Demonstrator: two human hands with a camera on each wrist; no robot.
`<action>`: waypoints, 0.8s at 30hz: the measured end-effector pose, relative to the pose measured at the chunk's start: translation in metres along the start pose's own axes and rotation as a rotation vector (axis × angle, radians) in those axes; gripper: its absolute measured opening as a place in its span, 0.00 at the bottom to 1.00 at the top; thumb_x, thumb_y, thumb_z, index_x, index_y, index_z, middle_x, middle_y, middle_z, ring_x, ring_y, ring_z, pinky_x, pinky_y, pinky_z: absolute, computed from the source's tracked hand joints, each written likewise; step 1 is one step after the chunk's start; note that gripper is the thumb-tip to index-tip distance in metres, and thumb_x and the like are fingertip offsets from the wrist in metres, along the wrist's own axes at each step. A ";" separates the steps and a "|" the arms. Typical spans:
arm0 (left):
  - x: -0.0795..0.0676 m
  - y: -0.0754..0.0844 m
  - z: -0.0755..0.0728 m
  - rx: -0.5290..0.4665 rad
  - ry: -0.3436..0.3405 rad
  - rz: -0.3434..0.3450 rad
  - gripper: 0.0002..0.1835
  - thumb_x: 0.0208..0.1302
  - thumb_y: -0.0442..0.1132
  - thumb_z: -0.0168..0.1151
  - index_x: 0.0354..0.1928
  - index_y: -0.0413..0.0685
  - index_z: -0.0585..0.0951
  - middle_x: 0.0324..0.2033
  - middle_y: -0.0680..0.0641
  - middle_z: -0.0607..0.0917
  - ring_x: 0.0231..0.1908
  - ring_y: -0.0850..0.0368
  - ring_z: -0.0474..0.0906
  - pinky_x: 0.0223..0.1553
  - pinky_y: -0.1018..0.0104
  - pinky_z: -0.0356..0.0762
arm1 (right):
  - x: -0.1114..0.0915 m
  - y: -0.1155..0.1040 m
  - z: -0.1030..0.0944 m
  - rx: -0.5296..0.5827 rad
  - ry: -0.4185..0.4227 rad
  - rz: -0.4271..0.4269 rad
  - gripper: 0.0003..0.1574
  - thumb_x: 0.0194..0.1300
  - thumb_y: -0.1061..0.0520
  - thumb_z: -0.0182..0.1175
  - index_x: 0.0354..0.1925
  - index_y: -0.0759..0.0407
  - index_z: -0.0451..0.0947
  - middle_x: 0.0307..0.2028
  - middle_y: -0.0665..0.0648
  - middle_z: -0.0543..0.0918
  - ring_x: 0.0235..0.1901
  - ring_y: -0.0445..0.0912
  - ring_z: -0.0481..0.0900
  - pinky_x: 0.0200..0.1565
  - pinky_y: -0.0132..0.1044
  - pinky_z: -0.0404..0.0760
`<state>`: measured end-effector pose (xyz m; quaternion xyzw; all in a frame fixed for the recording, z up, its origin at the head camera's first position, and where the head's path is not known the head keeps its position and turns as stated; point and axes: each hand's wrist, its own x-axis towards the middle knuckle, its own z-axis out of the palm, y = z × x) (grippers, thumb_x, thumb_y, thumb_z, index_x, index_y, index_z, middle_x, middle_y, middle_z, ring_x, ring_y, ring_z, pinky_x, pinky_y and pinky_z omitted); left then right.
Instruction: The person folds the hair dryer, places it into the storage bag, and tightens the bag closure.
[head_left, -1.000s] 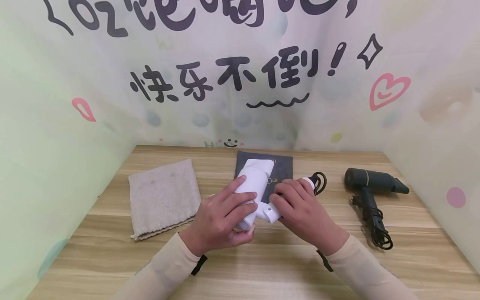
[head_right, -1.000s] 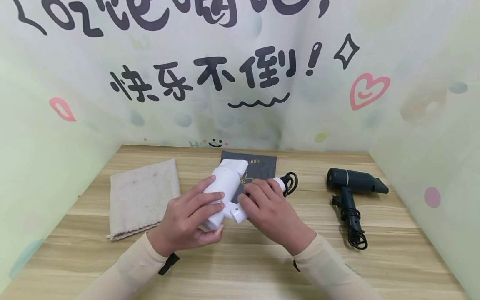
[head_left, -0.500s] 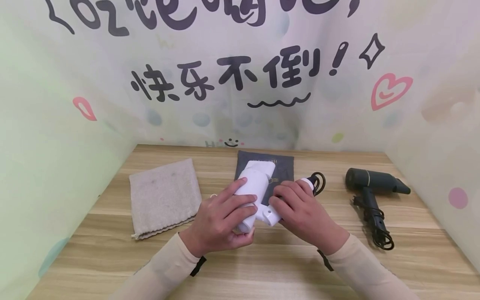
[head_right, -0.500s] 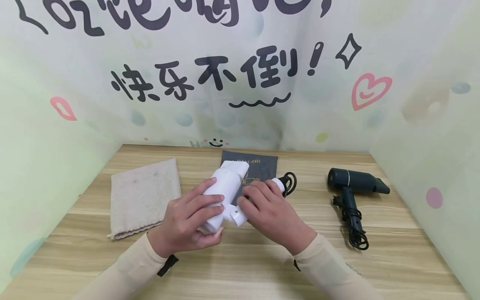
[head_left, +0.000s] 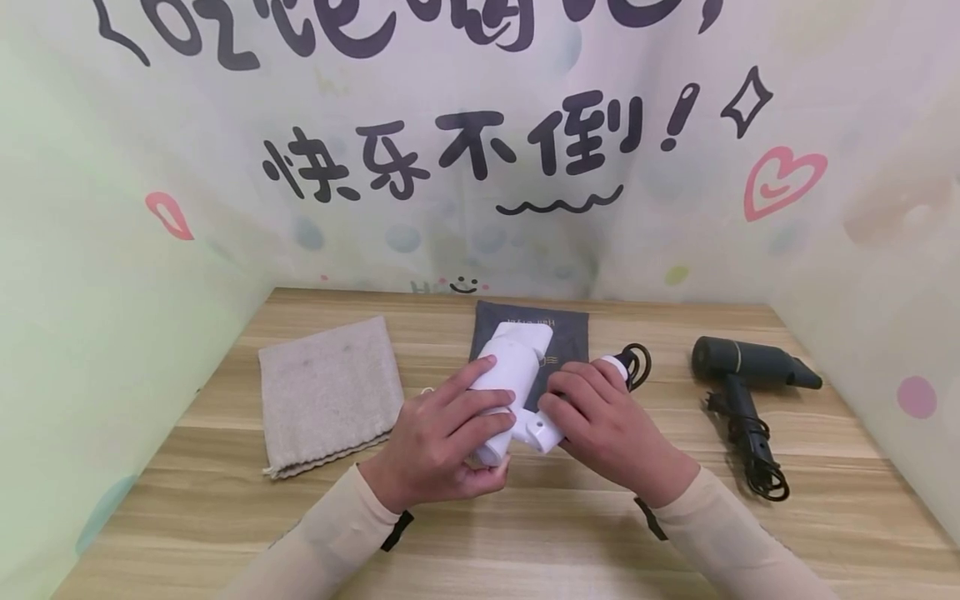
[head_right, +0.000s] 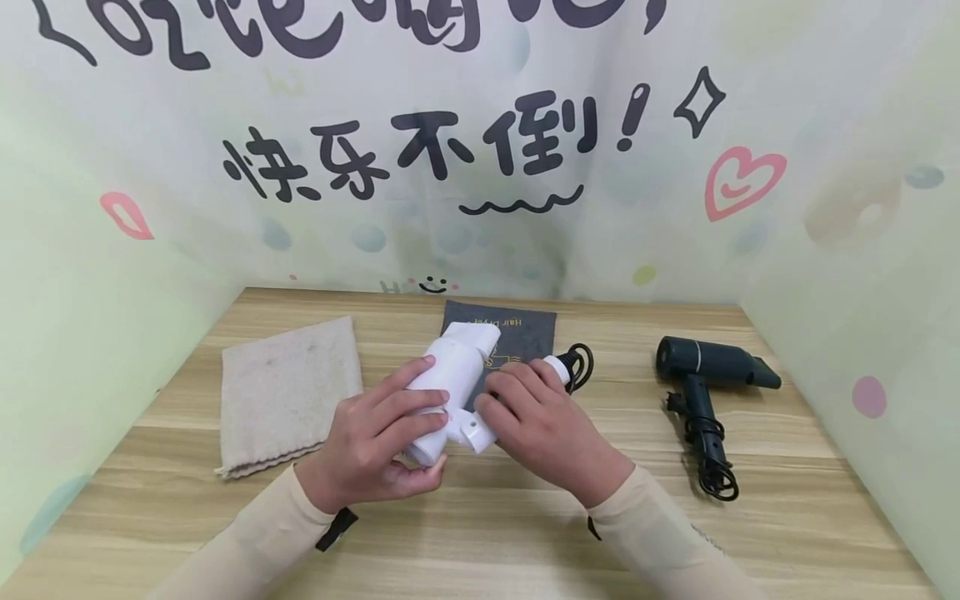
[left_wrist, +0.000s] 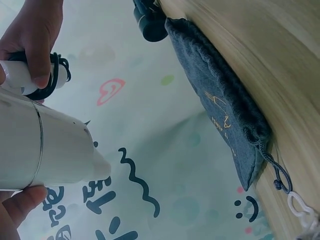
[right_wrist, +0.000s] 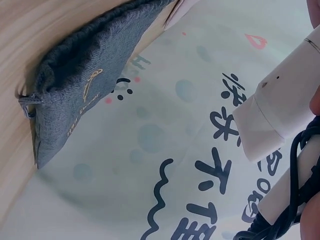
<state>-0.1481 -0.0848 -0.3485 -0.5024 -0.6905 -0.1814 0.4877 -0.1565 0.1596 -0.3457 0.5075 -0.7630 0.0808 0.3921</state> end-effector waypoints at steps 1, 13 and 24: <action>0.000 0.000 0.000 -0.002 0.000 0.000 0.16 0.50 0.45 0.60 0.39 0.46 0.83 0.45 0.47 0.85 0.55 0.40 0.79 0.40 0.55 0.84 | 0.000 0.000 0.000 0.003 -0.002 -0.001 0.14 0.59 0.61 0.65 0.43 0.63 0.75 0.43 0.60 0.78 0.45 0.57 0.77 0.45 0.52 0.73; 0.003 -0.002 0.000 -0.088 0.010 0.015 0.15 0.48 0.44 0.61 0.38 0.45 0.82 0.45 0.46 0.85 0.54 0.39 0.80 0.46 0.54 0.82 | 0.001 0.001 0.000 0.051 0.031 -0.051 0.09 0.71 0.57 0.55 0.42 0.63 0.75 0.43 0.59 0.79 0.44 0.56 0.77 0.46 0.52 0.74; 0.005 -0.002 -0.002 -0.132 0.020 0.035 0.14 0.49 0.44 0.61 0.37 0.45 0.81 0.45 0.45 0.85 0.53 0.38 0.80 0.47 0.54 0.82 | 0.004 0.000 -0.001 0.068 0.070 -0.080 0.14 0.75 0.55 0.47 0.42 0.63 0.75 0.43 0.59 0.79 0.44 0.56 0.77 0.46 0.52 0.74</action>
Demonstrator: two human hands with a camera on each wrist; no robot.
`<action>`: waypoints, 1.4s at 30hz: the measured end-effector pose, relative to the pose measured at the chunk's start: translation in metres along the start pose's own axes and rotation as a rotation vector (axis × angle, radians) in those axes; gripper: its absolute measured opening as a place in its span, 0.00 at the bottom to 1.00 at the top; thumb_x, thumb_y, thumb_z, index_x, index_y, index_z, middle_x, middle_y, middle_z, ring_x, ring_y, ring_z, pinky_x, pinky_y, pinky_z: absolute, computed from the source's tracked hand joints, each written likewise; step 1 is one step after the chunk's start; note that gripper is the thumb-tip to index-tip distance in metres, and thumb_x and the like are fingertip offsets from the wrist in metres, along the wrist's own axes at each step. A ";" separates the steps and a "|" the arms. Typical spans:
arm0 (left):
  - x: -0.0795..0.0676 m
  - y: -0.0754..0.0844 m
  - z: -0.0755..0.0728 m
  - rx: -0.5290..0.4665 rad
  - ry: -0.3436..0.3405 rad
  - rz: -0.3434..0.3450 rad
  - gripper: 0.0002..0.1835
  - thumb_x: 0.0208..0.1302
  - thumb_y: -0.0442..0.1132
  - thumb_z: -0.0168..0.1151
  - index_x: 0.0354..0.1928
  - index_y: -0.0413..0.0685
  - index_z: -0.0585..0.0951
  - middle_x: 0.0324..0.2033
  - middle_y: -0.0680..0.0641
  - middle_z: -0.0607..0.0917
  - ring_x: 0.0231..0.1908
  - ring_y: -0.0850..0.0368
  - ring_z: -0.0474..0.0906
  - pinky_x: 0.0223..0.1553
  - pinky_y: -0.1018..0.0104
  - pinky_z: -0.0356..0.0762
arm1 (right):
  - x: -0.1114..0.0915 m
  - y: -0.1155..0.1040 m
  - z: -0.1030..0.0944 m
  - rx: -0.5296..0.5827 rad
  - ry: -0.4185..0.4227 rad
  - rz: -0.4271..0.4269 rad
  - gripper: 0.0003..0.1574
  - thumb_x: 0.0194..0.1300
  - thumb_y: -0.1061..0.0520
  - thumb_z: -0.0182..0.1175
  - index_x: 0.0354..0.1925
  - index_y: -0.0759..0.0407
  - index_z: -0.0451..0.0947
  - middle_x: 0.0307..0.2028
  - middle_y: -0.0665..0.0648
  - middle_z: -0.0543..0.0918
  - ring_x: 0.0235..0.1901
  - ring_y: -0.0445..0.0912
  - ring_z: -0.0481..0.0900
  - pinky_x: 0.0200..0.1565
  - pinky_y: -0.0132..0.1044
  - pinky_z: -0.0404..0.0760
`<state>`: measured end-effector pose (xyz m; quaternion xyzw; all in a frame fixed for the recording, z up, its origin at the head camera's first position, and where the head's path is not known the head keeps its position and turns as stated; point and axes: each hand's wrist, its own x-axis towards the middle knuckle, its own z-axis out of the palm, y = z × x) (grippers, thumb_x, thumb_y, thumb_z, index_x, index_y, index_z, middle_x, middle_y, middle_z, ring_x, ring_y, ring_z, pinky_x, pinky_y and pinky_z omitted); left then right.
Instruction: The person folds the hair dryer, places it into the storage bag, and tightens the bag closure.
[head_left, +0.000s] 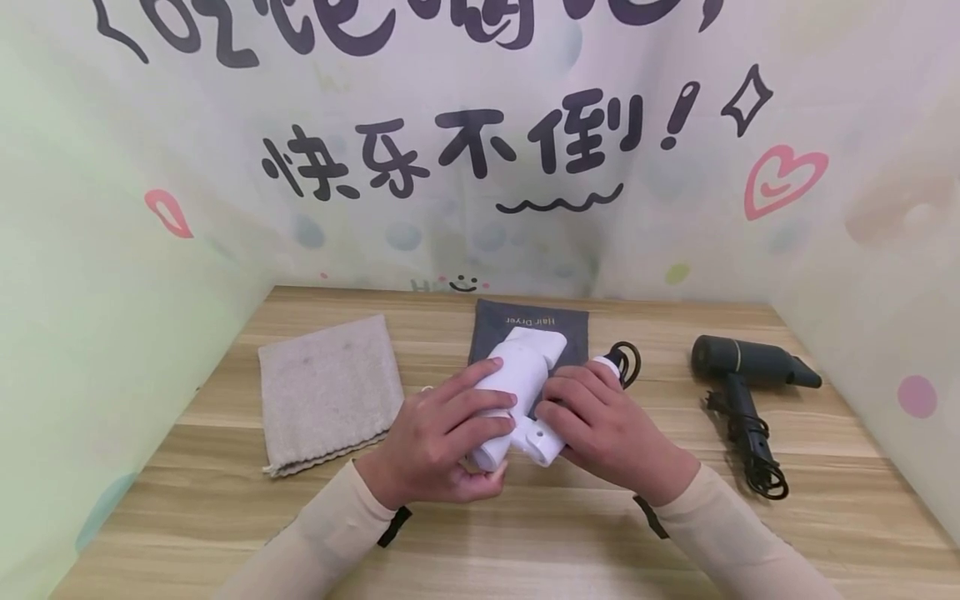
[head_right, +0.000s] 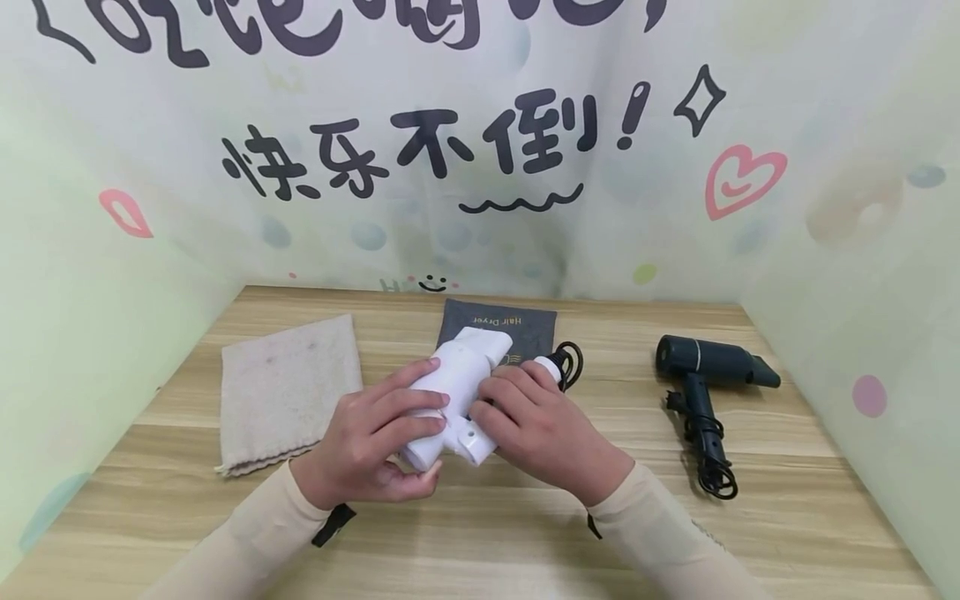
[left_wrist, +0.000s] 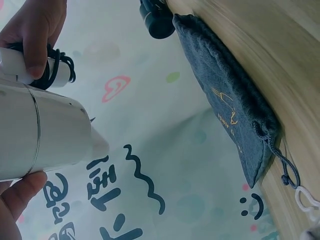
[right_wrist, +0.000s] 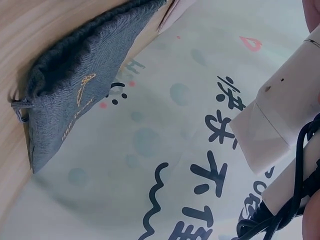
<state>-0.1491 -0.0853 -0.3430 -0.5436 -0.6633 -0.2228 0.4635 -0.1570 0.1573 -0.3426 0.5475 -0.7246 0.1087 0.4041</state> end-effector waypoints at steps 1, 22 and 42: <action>0.000 0.000 0.000 -0.005 0.001 0.002 0.14 0.49 0.44 0.61 0.37 0.45 0.81 0.44 0.45 0.85 0.53 0.38 0.80 0.46 0.54 0.82 | 0.000 0.000 0.000 -0.001 0.003 -0.005 0.14 0.75 0.55 0.47 0.42 0.63 0.75 0.43 0.59 0.79 0.44 0.56 0.77 0.46 0.52 0.74; -0.002 -0.007 0.001 -0.064 -0.052 0.021 0.15 0.49 0.43 0.62 0.37 0.43 0.81 0.46 0.43 0.84 0.54 0.37 0.79 0.51 0.55 0.80 | -0.001 -0.001 0.002 0.049 -0.030 -0.007 0.16 0.76 0.53 0.47 0.44 0.62 0.77 0.44 0.59 0.79 0.44 0.55 0.77 0.47 0.50 0.75; -0.013 -0.016 -0.008 0.034 -0.083 0.104 0.13 0.54 0.44 0.58 0.38 0.43 0.82 0.45 0.43 0.85 0.52 0.37 0.81 0.50 0.54 0.80 | -0.016 0.012 -0.016 0.025 -0.342 0.105 0.49 0.44 0.51 0.77 0.65 0.56 0.71 0.63 0.60 0.74 0.63 0.57 0.70 0.59 0.55 0.72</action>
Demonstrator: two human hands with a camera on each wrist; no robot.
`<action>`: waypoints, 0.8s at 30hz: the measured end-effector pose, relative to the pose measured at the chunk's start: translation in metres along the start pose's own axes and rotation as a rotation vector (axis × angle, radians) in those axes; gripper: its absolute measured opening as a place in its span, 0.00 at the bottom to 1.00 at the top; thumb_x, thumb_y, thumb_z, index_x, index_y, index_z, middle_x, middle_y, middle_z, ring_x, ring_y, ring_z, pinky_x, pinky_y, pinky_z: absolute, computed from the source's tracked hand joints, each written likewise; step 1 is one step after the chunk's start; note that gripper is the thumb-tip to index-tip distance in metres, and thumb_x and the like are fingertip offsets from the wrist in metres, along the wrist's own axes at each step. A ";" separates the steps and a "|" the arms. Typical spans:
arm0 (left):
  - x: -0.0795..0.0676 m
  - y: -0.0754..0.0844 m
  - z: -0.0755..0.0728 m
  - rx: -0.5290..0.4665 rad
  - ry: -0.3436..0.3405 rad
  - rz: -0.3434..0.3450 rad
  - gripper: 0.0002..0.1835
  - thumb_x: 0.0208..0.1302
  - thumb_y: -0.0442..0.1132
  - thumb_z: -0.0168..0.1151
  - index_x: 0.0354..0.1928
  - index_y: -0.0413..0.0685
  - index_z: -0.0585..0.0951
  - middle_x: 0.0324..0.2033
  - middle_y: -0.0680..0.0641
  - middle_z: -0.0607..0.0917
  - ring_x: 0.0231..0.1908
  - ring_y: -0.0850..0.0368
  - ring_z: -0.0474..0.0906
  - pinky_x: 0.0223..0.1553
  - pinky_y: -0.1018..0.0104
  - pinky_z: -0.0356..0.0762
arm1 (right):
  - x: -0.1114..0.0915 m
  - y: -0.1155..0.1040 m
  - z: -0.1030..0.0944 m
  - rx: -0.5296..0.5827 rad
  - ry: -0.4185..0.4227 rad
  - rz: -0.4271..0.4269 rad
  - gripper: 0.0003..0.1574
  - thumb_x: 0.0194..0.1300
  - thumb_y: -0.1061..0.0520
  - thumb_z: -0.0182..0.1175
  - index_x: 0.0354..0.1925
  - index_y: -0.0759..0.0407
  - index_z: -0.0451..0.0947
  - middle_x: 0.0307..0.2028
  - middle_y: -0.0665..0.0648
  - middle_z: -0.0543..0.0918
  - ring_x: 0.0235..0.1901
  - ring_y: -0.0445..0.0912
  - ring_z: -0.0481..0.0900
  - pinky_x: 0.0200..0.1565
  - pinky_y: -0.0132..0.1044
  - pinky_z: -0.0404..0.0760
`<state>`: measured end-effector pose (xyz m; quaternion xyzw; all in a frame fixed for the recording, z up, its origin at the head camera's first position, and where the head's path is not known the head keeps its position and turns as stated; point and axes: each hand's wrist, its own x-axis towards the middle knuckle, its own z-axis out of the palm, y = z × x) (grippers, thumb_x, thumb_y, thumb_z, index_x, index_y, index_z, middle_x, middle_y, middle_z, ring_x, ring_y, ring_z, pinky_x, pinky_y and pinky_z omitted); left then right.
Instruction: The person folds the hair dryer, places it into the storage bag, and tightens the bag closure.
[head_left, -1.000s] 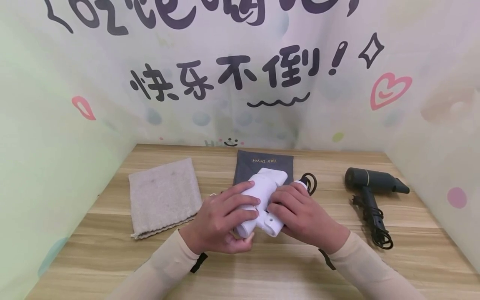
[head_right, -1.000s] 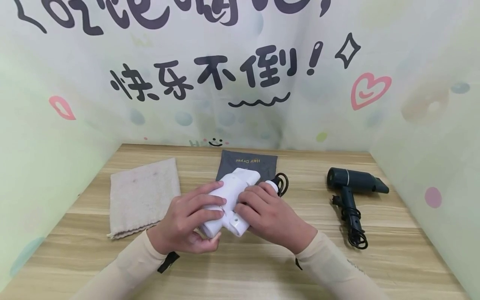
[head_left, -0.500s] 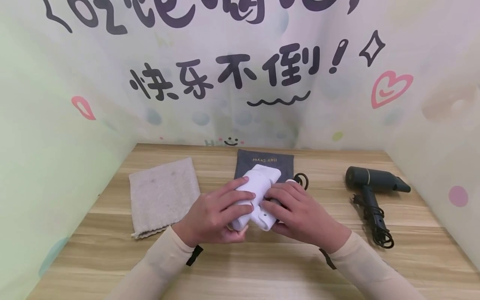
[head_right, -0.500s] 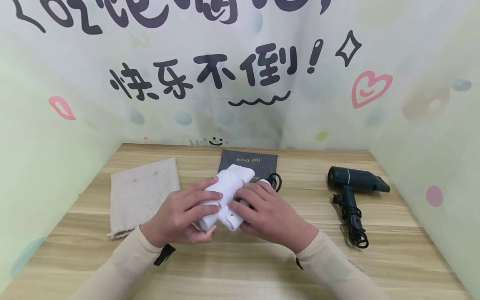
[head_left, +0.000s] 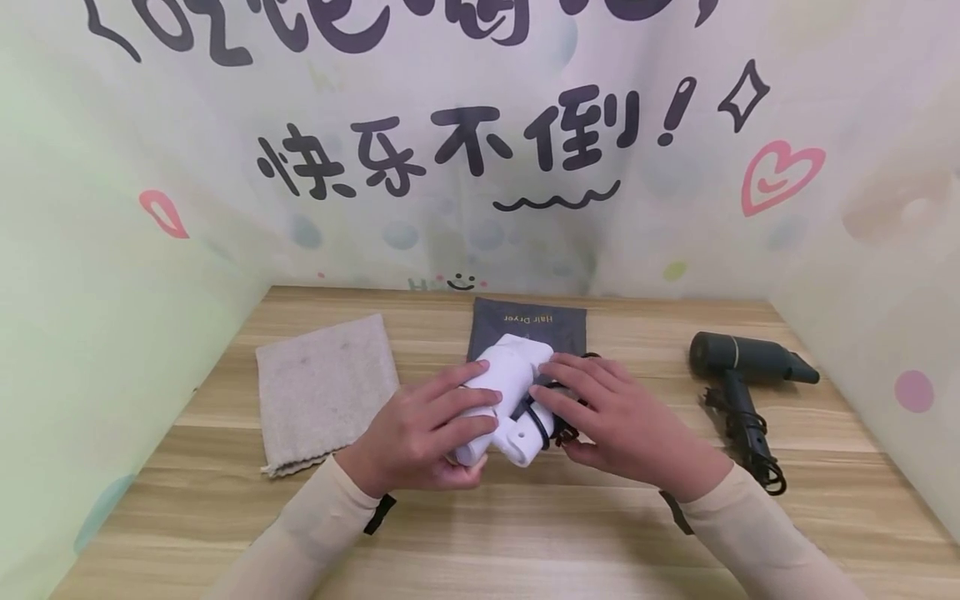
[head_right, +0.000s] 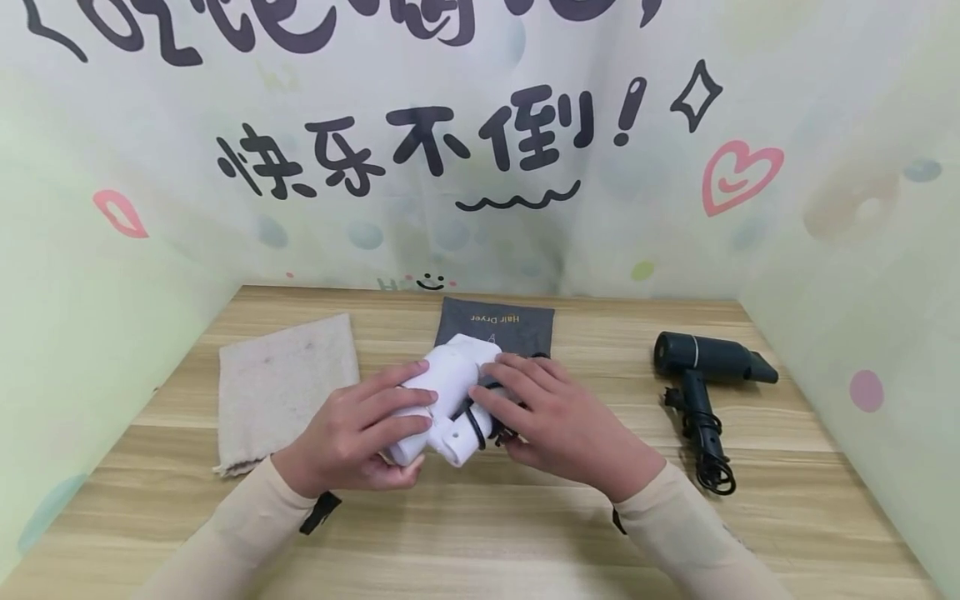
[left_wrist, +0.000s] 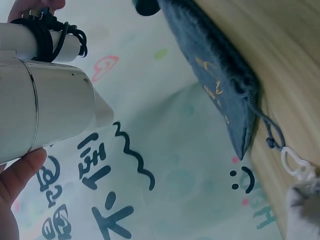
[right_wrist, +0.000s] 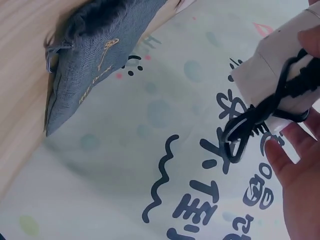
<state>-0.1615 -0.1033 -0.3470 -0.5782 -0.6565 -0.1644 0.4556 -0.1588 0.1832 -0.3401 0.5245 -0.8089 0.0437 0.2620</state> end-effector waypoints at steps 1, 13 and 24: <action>-0.001 0.000 0.001 -0.002 -0.011 0.008 0.14 0.54 0.44 0.59 0.38 0.43 0.82 0.45 0.43 0.85 0.52 0.38 0.81 0.51 0.55 0.80 | -0.001 0.000 0.001 0.002 -0.005 -0.008 0.50 0.43 0.52 0.78 0.65 0.57 0.71 0.62 0.60 0.75 0.62 0.57 0.72 0.58 0.54 0.73; -0.012 -0.002 0.008 -0.015 -0.156 0.011 0.16 0.58 0.37 0.53 0.45 0.41 0.83 0.52 0.43 0.83 0.58 0.39 0.76 0.59 0.57 0.73 | -0.007 -0.003 0.005 -0.036 -0.103 -0.016 0.42 0.44 0.53 0.78 0.58 0.57 0.74 0.52 0.58 0.78 0.50 0.54 0.78 0.52 0.48 0.77; -0.020 -0.008 0.015 0.042 -0.244 -0.011 0.13 0.62 0.34 0.58 0.48 0.42 0.83 0.57 0.44 0.81 0.60 0.40 0.74 0.63 0.55 0.70 | -0.005 -0.007 0.008 -0.002 -0.166 0.064 0.40 0.44 0.50 0.80 0.54 0.55 0.74 0.48 0.55 0.77 0.45 0.51 0.77 0.48 0.46 0.79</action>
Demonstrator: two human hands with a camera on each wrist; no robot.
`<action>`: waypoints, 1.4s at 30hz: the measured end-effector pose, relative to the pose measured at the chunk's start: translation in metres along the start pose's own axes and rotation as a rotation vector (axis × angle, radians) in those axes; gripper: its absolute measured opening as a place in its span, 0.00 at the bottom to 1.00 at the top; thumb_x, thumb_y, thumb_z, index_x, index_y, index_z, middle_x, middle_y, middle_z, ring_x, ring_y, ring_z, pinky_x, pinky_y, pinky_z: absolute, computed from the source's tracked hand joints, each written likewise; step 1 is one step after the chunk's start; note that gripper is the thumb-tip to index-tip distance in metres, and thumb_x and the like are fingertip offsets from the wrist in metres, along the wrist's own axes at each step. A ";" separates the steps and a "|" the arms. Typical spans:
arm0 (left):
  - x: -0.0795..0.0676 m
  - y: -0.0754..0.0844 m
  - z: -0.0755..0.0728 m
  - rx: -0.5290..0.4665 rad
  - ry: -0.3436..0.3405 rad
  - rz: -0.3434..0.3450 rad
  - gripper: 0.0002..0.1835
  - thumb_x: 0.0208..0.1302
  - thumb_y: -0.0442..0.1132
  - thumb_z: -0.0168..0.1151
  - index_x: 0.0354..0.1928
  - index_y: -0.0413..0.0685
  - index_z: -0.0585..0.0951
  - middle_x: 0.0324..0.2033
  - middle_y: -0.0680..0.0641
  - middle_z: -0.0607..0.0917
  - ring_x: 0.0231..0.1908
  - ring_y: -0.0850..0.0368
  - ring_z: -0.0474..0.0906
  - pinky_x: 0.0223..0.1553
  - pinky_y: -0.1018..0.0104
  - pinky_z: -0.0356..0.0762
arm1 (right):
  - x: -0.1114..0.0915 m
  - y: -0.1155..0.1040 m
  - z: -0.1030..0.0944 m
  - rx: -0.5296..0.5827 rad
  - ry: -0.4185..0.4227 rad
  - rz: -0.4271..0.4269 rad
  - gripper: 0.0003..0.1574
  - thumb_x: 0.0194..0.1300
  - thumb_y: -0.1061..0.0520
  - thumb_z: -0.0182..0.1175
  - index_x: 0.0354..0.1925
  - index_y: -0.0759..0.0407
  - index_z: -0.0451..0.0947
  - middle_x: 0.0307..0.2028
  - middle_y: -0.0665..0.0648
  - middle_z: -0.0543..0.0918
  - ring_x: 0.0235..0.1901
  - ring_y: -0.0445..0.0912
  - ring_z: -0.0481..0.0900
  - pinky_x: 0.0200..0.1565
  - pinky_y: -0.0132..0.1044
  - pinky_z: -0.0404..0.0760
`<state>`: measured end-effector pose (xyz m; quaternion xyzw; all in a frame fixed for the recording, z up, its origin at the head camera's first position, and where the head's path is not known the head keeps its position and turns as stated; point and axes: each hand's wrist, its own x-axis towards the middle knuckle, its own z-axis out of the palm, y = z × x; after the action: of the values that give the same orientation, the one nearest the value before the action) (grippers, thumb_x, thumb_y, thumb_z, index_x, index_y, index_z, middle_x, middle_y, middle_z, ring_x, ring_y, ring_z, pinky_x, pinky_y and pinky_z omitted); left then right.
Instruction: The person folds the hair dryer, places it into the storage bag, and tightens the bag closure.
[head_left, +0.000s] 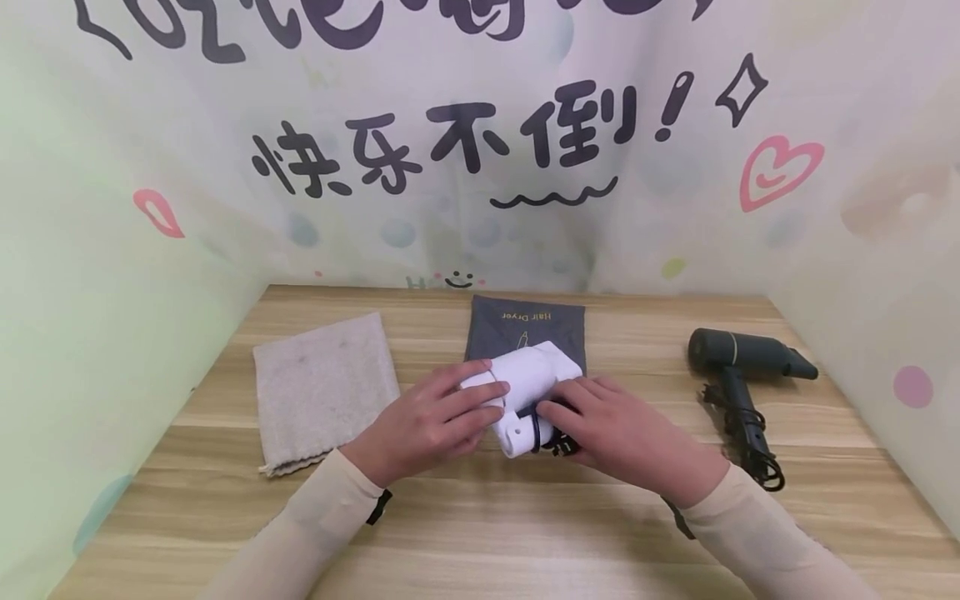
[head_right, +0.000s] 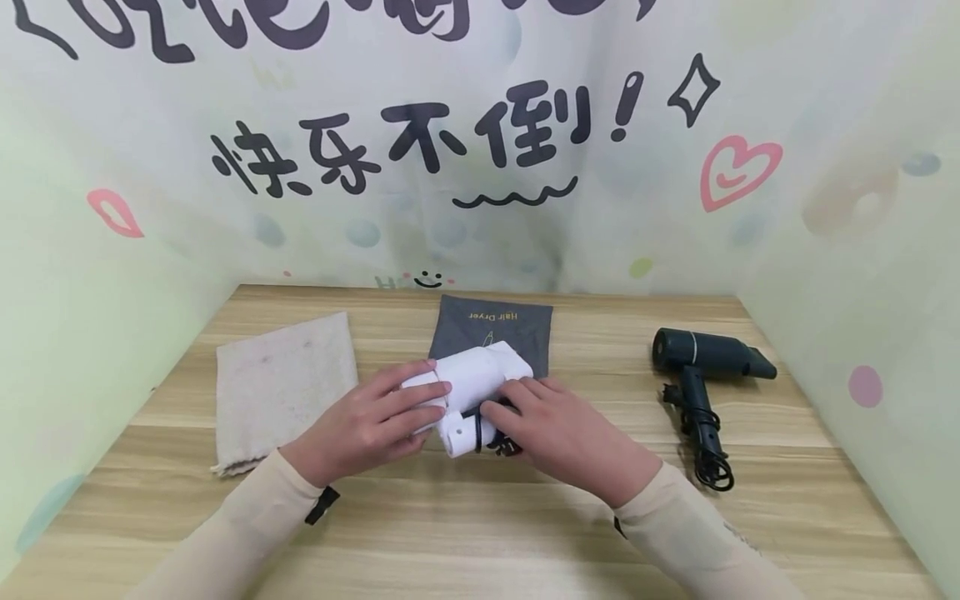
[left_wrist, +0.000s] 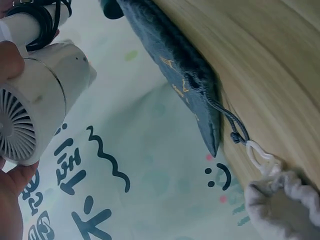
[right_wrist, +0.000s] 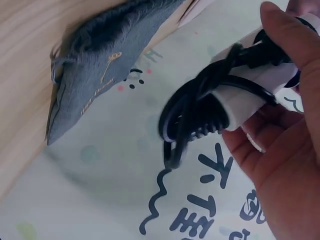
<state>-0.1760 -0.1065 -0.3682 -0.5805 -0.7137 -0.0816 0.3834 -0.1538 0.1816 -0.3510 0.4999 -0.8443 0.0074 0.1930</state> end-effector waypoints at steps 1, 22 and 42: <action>-0.001 -0.001 0.001 0.000 -0.013 -0.004 0.13 0.60 0.34 0.61 0.48 0.43 0.83 0.57 0.45 0.81 0.60 0.41 0.74 0.63 0.55 0.69 | 0.000 0.000 0.001 0.007 -0.004 0.006 0.40 0.44 0.50 0.81 0.54 0.55 0.74 0.47 0.55 0.77 0.44 0.51 0.78 0.48 0.45 0.79; 0.002 -0.001 0.015 -0.008 -0.145 -0.147 0.16 0.55 0.38 0.72 0.45 0.52 0.81 0.56 0.43 0.79 0.61 0.45 0.73 0.60 0.57 0.73 | -0.009 -0.002 0.013 -0.041 -0.036 0.046 0.42 0.39 0.45 0.82 0.50 0.55 0.74 0.41 0.51 0.76 0.38 0.46 0.75 0.31 0.40 0.81; -0.011 -0.030 0.041 -0.326 -0.455 -0.623 0.08 0.62 0.40 0.64 0.41 0.47 0.85 0.46 0.50 0.82 0.49 0.53 0.78 0.54 0.59 0.75 | -0.038 0.020 0.016 -0.092 -0.049 0.177 0.41 0.41 0.47 0.82 0.51 0.57 0.75 0.42 0.55 0.77 0.40 0.50 0.76 0.35 0.44 0.82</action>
<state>-0.2204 -0.1012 -0.3933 -0.3933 -0.8993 -0.1752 0.0762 -0.1595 0.2196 -0.3750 0.4138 -0.8891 -0.0267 0.1937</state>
